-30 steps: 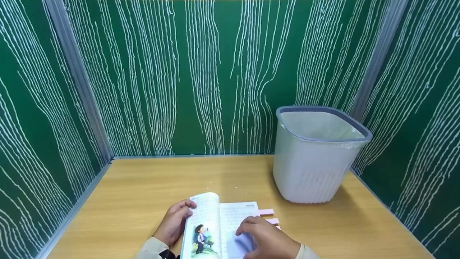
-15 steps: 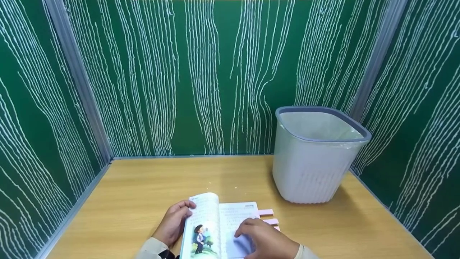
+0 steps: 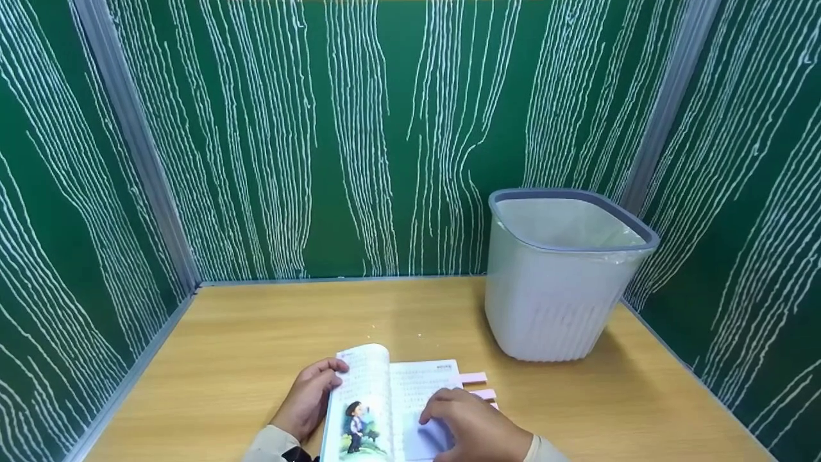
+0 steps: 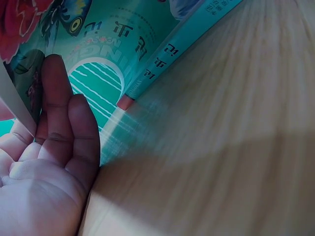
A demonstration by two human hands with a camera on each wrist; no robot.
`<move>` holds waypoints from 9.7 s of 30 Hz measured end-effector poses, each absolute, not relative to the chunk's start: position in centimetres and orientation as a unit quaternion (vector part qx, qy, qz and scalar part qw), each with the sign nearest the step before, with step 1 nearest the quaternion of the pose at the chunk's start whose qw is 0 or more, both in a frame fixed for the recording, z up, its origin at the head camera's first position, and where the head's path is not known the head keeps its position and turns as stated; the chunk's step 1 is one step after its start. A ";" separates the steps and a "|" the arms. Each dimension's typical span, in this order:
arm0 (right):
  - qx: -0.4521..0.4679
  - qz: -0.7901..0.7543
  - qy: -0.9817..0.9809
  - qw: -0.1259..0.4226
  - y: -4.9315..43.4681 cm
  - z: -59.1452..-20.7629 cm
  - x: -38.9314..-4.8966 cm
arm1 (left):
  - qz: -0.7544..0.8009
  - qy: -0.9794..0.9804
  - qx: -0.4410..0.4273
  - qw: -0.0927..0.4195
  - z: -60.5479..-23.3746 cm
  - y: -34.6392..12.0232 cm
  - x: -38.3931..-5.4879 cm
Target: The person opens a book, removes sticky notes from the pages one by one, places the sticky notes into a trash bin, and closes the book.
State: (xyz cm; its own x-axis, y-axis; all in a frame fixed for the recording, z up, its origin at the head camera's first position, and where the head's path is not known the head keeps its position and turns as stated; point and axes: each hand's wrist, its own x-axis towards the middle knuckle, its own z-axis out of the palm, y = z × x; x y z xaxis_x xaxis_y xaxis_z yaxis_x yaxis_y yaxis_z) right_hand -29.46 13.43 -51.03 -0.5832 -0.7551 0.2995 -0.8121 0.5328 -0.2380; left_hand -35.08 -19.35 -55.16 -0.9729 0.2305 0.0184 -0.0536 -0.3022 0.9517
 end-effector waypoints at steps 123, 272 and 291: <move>0.373 0.303 -0.848 0.222 14.6 -47.6 -29.1 | 0.797 0.596 0.063 0.079 -54.9 -19.2 -34.8; 0.277 0.084 -0.831 0.475 20.9 -29.2 -32.6 | 0.795 0.600 0.058 0.059 -54.8 -18.9 -34.6; 0.242 0.047 -0.836 0.491 22.5 -28.2 -34.3 | 0.804 0.585 0.067 0.082 -54.6 -19.2 -34.2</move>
